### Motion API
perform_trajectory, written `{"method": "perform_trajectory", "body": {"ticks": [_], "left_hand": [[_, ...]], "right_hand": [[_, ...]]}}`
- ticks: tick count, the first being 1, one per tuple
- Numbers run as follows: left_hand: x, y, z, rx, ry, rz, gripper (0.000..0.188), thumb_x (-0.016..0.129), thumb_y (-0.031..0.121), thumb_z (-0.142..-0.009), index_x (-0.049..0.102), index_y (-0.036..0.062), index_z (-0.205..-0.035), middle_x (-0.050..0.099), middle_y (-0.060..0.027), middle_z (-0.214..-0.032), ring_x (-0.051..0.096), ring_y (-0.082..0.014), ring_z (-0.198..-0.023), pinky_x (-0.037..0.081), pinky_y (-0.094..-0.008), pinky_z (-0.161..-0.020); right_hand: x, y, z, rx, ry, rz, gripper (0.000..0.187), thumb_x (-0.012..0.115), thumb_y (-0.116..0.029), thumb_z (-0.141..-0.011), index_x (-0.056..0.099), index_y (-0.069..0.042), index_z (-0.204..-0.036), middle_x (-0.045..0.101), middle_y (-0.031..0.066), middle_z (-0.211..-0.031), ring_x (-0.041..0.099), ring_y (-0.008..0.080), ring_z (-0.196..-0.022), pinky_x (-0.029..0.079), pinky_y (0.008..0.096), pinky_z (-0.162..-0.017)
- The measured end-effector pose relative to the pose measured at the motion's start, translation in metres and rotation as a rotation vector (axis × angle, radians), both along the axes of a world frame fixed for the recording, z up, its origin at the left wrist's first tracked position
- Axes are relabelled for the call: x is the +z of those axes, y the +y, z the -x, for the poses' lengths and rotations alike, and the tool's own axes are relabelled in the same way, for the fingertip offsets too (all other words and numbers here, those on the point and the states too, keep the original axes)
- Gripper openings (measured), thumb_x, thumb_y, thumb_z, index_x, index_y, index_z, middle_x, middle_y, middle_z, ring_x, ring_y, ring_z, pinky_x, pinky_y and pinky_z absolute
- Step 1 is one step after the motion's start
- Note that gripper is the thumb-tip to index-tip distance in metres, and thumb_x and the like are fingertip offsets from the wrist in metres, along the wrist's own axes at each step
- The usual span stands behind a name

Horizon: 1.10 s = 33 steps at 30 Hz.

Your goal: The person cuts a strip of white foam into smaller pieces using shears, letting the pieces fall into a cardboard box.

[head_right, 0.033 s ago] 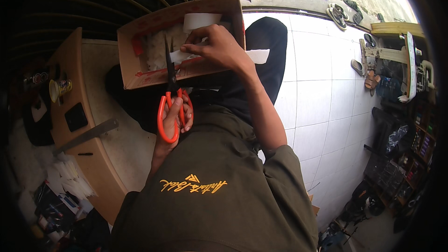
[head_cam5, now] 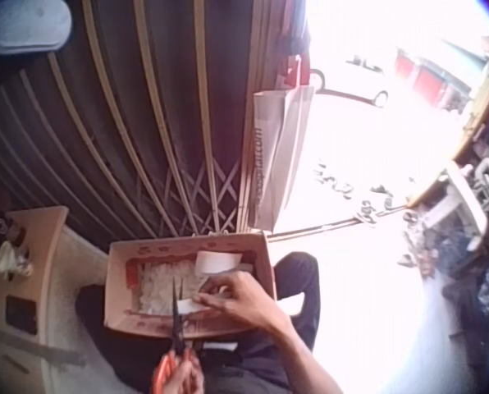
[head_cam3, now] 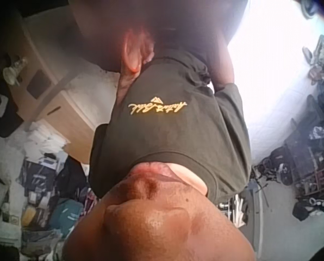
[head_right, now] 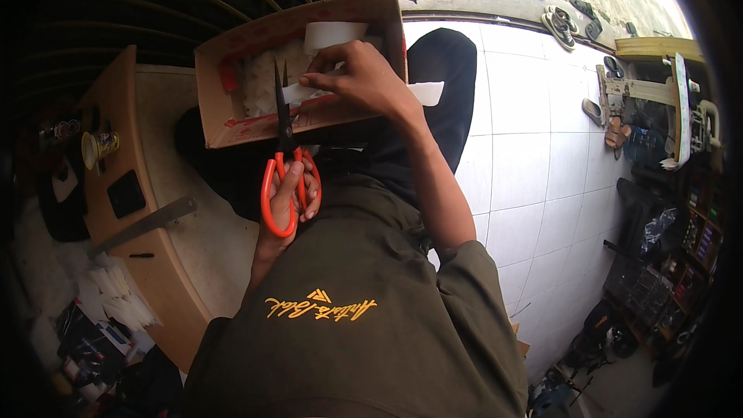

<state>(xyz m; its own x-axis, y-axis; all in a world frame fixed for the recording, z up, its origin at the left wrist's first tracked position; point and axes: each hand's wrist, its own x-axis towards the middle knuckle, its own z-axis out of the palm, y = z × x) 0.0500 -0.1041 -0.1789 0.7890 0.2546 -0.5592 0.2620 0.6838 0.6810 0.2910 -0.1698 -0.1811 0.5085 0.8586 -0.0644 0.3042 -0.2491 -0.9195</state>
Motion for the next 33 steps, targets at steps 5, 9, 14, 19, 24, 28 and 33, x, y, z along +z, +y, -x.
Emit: {"method": "perform_trajectory", "body": {"ticks": [5, 9, 14, 19, 24, 28, 33], "left_hand": [[0.005, -0.002, -0.003, 0.011, 0.044, -0.05, 0.034, 0.054, 0.032, -0.1, 0.051, -0.0013, -0.106, 0.056, -0.0071, -0.065, 0.051, -0.0106, -0.041, 0.033, -0.0201, -0.034], [0.001, 0.0, 0.001, -0.004, -0.077, -0.038, 0.051, 0.056, 0.042, -0.098, 0.048, -0.0046, -0.118, 0.061, -0.0143, -0.082, 0.057, -0.0133, -0.049, 0.039, -0.0199, -0.036], [-0.017, -0.004, 0.007, -0.081, -0.295, -0.039, 0.098, 0.057, 0.071, -0.081, 0.033, -0.0032, -0.139, 0.05, -0.0257, -0.123, 0.062, -0.0221, -0.084, 0.055, -0.0282, -0.056], [-0.016, 0.0, 0.006, -0.14, -0.296, -0.008, 0.121, 0.065, 0.082, -0.065, 0.027, -0.0011, -0.144, 0.041, -0.0249, -0.138, 0.057, -0.0225, -0.102, 0.059, -0.0384, -0.078], [-0.015, -0.001, 0.005, -0.136, -0.281, -0.022, 0.117, 0.069, 0.076, -0.068, 0.026, -0.0013, -0.144, 0.041, -0.0251, -0.138, 0.057, -0.0223, -0.101, 0.059, -0.0374, -0.076], [-0.015, -0.002, 0.006, -0.112, -0.276, -0.028, 0.114, 0.069, 0.074, -0.071, 0.026, -0.002, -0.144, 0.042, -0.0246, -0.135, 0.058, -0.0221, -0.101, 0.059, -0.0358, -0.075], [-0.017, -0.004, 0.007, -0.105, -0.293, -0.025, 0.093, 0.064, 0.062, -0.084, 0.028, -0.0016, -0.141, 0.047, -0.0218, -0.124, 0.06, -0.02, -0.092, 0.058, -0.0329, -0.07]], "right_hand": [[0.0, 0.0, 0.001, -0.01, 0.031, 0.004, 0.028, 0.074, -0.026, -0.083, 0.073, 0.001, -0.091, 0.073, 0.0141, -0.087, 0.069, 0.0273, -0.082, 0.052, 0.035, -0.078], [0.0, 0.0, 0.001, -0.01, 0.024, 0.009, 0.028, 0.073, -0.026, -0.084, 0.073, 0.001, -0.09, 0.072, 0.0142, -0.087, 0.069, 0.027, -0.081, 0.051, 0.0348, -0.077], [-0.003, 0.0, 0.0, -0.031, 0.019, 0.005, 0.029, 0.072, -0.026, -0.085, 0.072, 0.003, -0.091, 0.072, 0.015, -0.085, 0.069, 0.0266, -0.078, 0.051, 0.0341, -0.074], [-0.002, 0.0, -0.001, -0.242, 0.081, -0.092, 0.03, 0.071, -0.026, -0.087, 0.071, 0.004, -0.091, 0.07, 0.0136, -0.078, 0.068, 0.0212, -0.072, 0.051, 0.032, -0.069], [-0.01, 0.006, 0.003, -0.233, 0.03, -0.185, 0.032, 0.072, -0.027, -0.087, 0.071, 0.005, -0.092, 0.069, 0.0128, -0.075, 0.065, 0.0175, -0.067, 0.05, 0.0309, -0.066], [-0.003, 0.01, 0.013, -0.132, 0.119, -0.107, 0.033, 0.073, -0.028, -0.086, 0.071, 0.004, -0.092, 0.07, 0.0138, -0.079, 0.064, 0.0188, -0.07, 0.049, 0.0315, -0.069], [0.0, 0.008, 0.014, -0.03, 0.145, -0.044, 0.031, 0.074, -0.027, -0.084, 0.072, 0.003, -0.091, 0.071, 0.0144, -0.083, 0.068, 0.0232, -0.08, 0.05, 0.0342, -0.076]]}}
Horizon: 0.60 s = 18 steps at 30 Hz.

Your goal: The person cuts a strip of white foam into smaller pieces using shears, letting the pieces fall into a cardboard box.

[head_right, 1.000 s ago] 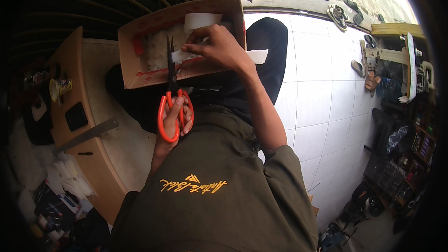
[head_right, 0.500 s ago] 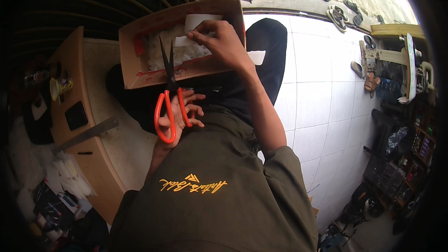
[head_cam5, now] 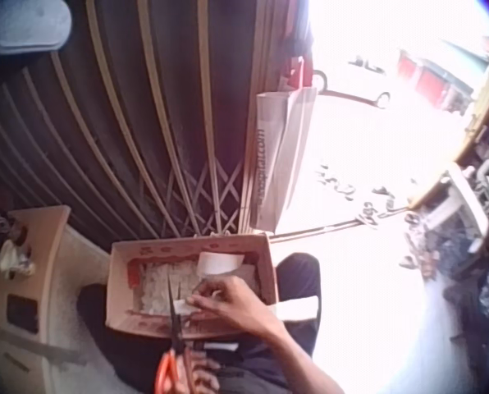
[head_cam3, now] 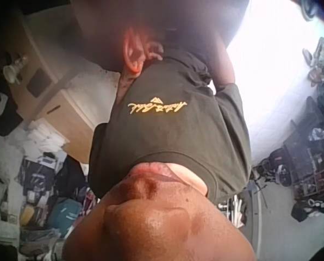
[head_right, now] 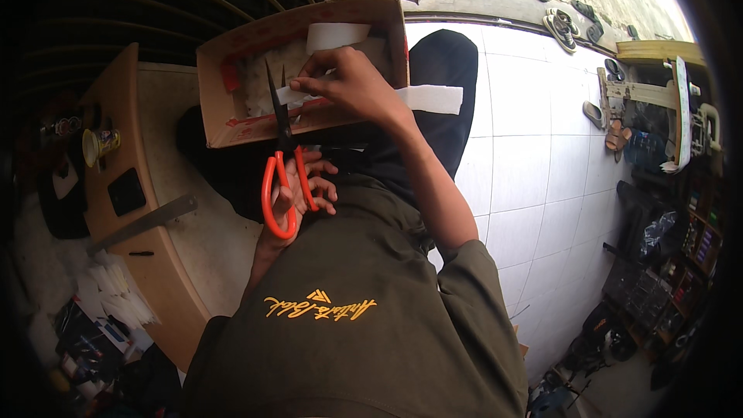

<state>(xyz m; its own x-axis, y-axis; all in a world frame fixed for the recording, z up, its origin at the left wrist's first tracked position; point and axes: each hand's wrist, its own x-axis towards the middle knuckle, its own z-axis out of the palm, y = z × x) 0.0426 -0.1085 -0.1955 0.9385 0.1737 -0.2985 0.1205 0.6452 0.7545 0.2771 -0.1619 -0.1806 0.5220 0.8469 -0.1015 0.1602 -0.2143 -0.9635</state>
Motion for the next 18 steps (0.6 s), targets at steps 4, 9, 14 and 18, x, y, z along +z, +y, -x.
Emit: {"method": "perform_trajectory", "body": {"ticks": [4, 9, 14, 18], "left_hand": [[0.001, 0.002, 0.001, 0.012, -0.002, 0.099, 0.068, 0.058, 0.049, -0.094, 0.034, -0.0009, -0.134, 0.052, -0.0185, -0.109, 0.062, -0.0179, -0.077, 0.055, -0.0291, -0.061], [0.019, 0.001, -0.008, 0.067, 0.241, 0.078, 0.041, 0.053, 0.036, -0.1, 0.043, 0.0005, -0.117, 0.057, -0.0116, -0.081, 0.06, -0.0155, -0.057, 0.047, -0.0242, -0.045], [0.024, 0.0, -0.011, 0.073, 0.346, 0.004, 0.03, 0.052, 0.031, -0.101, 0.047, 0.0011, -0.104, 0.055, -0.0078, -0.064, 0.057, -0.015, -0.045, 0.044, -0.0234, -0.036], [0.026, 0.001, -0.01, 0.06, 0.311, 0.015, 0.036, 0.058, 0.033, -0.098, 0.047, -0.0002, -0.107, 0.058, -0.0119, -0.07, 0.061, -0.0169, -0.05, 0.049, -0.0246, -0.038]], "right_hand": [[-0.004, 0.001, 0.0, 0.004, 0.042, 0.005, 0.03, 0.074, -0.027, -0.084, 0.072, 0.003, -0.09, 0.072, 0.0143, -0.085, 0.069, 0.0248, -0.082, 0.05, 0.0347, -0.077], [0.001, 0.0, 0.0, 0.015, 0.03, 0.024, 0.03, 0.074, -0.027, -0.084, 0.071, 0.003, -0.09, 0.072, 0.0142, -0.084, 0.068, 0.0242, -0.08, 0.05, 0.0345, -0.077], [0.002, -0.001, 0.0, 0.019, -0.034, 0.008, 0.03, 0.073, -0.027, -0.084, 0.071, 0.003, -0.09, 0.071, 0.0142, -0.084, 0.068, 0.0237, -0.08, 0.05, 0.0343, -0.076], [0.002, -0.001, 0.0, 0.02, -0.022, 0.025, 0.029, 0.074, -0.026, -0.084, 0.071, 0.003, -0.091, 0.071, 0.0136, -0.083, 0.069, 0.0241, -0.079, 0.051, 0.0339, -0.074]]}}
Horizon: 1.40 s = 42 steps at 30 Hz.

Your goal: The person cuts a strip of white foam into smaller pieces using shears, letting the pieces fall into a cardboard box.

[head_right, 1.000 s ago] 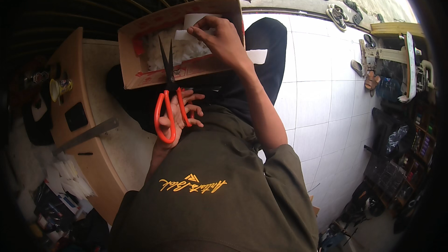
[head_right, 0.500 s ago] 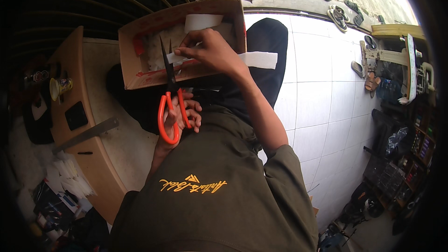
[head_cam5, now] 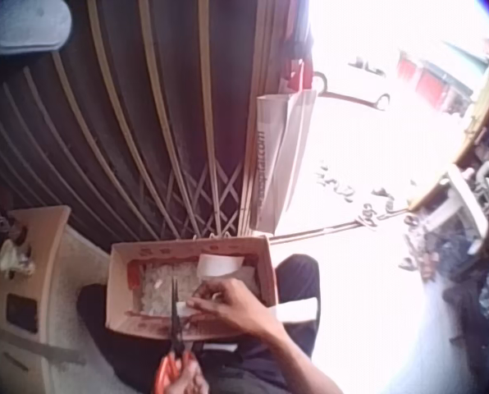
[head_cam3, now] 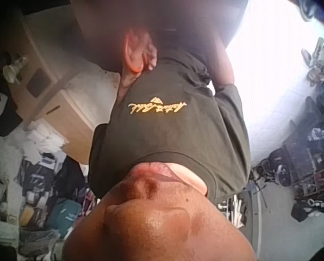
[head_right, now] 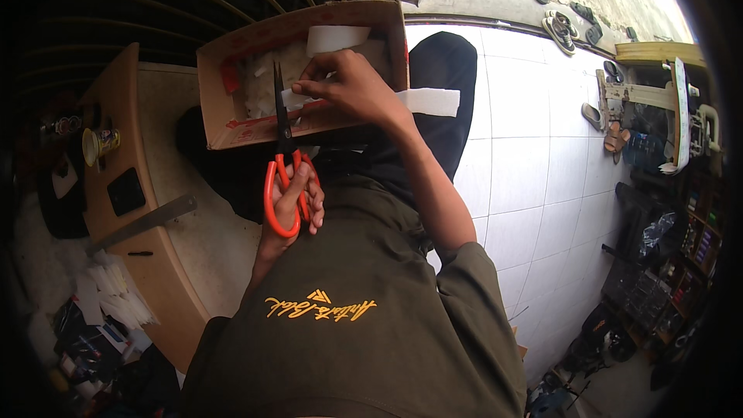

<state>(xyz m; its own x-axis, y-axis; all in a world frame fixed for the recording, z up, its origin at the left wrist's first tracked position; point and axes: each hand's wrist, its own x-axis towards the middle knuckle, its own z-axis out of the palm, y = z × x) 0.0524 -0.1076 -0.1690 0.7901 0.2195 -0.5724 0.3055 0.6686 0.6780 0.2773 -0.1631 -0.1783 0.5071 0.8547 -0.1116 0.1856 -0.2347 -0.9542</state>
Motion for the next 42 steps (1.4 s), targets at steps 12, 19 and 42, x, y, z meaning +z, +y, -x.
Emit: {"method": "perform_trajectory", "body": {"ticks": [12, 19, 42], "left_hand": [[-0.036, -0.001, 0.009, -0.047, -0.348, 0.103, 0.1, 0.079, 0.052, -0.074, 0.03, -0.0021, -0.142, 0.049, -0.0173, -0.123, 0.059, -0.021, -0.097, 0.058, -0.0424, -0.084], [-0.026, -0.002, 0.009, -0.051, -0.296, 0.036, 0.087, 0.071, 0.049, -0.084, 0.03, -0.0023, -0.14, 0.049, -0.0179, -0.119, 0.06, -0.021, -0.095, 0.059, -0.0404, -0.079], [-0.012, -0.006, 0.002, 0.053, -0.214, -0.048, 0.07, 0.069, 0.045, -0.088, 0.039, -0.0055, -0.127, 0.059, -0.0169, -0.097, 0.067, -0.0222, -0.077, 0.061, -0.0335, -0.053]], "right_hand": [[-0.013, 0.012, 0.003, -0.265, -0.017, -0.162, 0.024, 0.076, -0.019, -0.082, 0.071, 0.003, -0.089, 0.072, 0.0141, -0.082, 0.07, 0.0223, -0.077, 0.052, 0.0335, -0.072], [0.003, 0.008, 0.01, -0.034, -0.038, -0.069, 0.023, 0.076, -0.02, -0.081, 0.072, 0.001, -0.09, 0.07, 0.0095, -0.078, 0.066, 0.017, -0.076, 0.05, 0.0309, -0.073], [-0.001, 0.003, 0.0, -0.259, -0.009, -0.092, 0.024, 0.075, -0.015, -0.083, 0.07, 0.003, -0.099, 0.069, 0.0077, -0.078, 0.061, 0.011, -0.068, 0.047, 0.0268, -0.061]]}}
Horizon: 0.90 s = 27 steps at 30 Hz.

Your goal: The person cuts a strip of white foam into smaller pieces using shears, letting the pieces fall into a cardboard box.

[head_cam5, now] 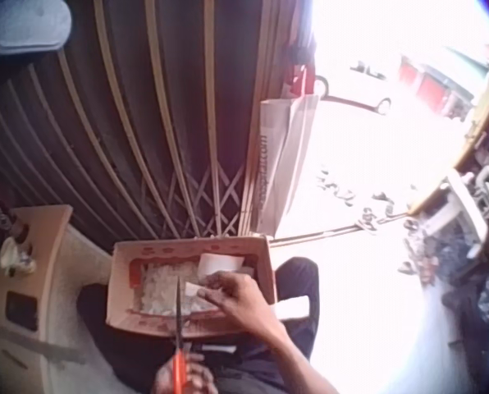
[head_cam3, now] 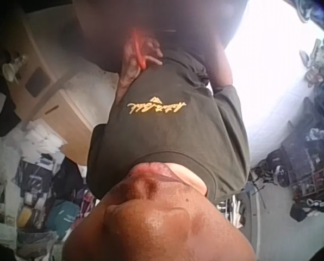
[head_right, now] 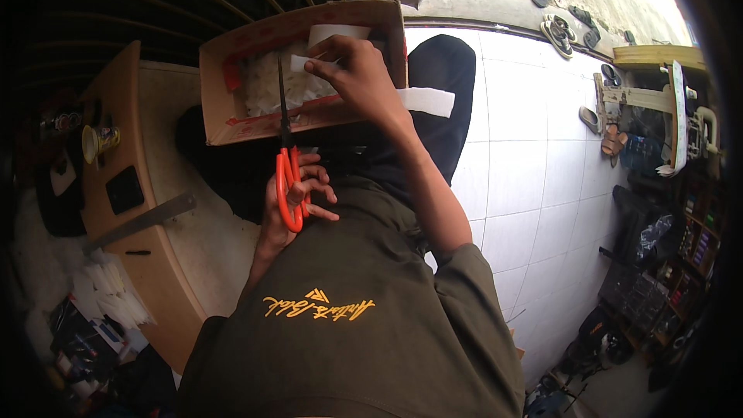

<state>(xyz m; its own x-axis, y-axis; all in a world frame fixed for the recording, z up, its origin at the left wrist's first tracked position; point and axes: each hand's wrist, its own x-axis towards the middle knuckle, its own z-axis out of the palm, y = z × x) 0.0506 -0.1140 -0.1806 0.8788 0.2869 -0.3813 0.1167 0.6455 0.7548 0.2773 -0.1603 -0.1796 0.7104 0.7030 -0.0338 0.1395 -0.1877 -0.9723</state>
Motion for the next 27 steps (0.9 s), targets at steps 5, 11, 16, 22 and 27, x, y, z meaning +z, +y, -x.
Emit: {"method": "perform_trajectory", "body": {"ticks": [5, 11, 16, 22, 27], "left_hand": [[-0.012, 0.005, 0.006, -0.1, -0.06, 0.097, 0.098, 0.077, 0.055, -0.076, 0.031, -0.0037, -0.139, 0.051, -0.0181, -0.115, 0.061, -0.0236, -0.097, 0.061, -0.0437, -0.073], [-0.015, 0.005, 0.006, -0.124, -0.114, 0.085, 0.095, 0.075, 0.052, -0.078, 0.028, -0.0026, -0.141, 0.048, -0.0184, -0.12, 0.059, -0.0229, -0.097, 0.059, -0.0446, -0.08], [-0.013, 0.005, 0.007, -0.09, -0.064, 0.123, 0.08, 0.069, 0.05, -0.085, 0.034, -0.0021, -0.135, 0.053, -0.0172, -0.109, 0.062, -0.0224, -0.087, 0.059, -0.0383, -0.067], [0.001, 0.007, 0.0, -0.046, 0.125, 0.092, 0.038, 0.053, 0.033, -0.099, 0.044, -0.0004, -0.114, 0.059, -0.012, -0.078, 0.064, -0.0198, -0.063, 0.054, -0.0285, -0.044], [0.006, 0.008, -0.001, -0.049, 0.164, 0.1, 0.03, 0.052, 0.028, -0.101, 0.046, -0.0008, -0.103, 0.06, -0.0124, -0.067, 0.064, -0.0205, -0.052, 0.052, -0.0261, -0.039]], "right_hand": [[-0.002, 0.017, 0.003, -0.019, 0.093, -0.007, 0.022, 0.077, -0.016, -0.08, 0.072, 0.001, -0.093, 0.071, 0.0135, -0.077, 0.069, 0.0207, -0.073, 0.052, 0.0308, -0.069], [-0.004, 0.014, 0.011, 0.148, 0.02, 0.023, 0.021, 0.078, -0.014, -0.079, 0.072, 0.002, -0.09, 0.07, 0.0085, -0.079, 0.065, 0.0136, -0.072, 0.051, 0.0291, -0.069], [0.003, 0.007, 0.011, 0.24, -0.009, 0.072, 0.021, 0.076, -0.016, -0.08, 0.073, 0.0, -0.093, 0.071, 0.0091, -0.083, 0.067, 0.0158, -0.08, 0.052, 0.0302, -0.075], [0.008, -0.002, 0.006, 0.293, 0.015, 0.048, 0.023, 0.073, -0.018, -0.081, 0.072, 0.0, -0.096, 0.071, 0.0105, -0.085, 0.068, 0.0175, -0.084, 0.051, 0.0305, -0.077], [0.019, -0.013, 0.0, 0.299, -0.082, 0.187, 0.025, 0.074, -0.019, -0.081, 0.071, 0.001, -0.097, 0.07, 0.0103, -0.082, 0.066, 0.0178, -0.077, 0.051, 0.0311, -0.072]]}}
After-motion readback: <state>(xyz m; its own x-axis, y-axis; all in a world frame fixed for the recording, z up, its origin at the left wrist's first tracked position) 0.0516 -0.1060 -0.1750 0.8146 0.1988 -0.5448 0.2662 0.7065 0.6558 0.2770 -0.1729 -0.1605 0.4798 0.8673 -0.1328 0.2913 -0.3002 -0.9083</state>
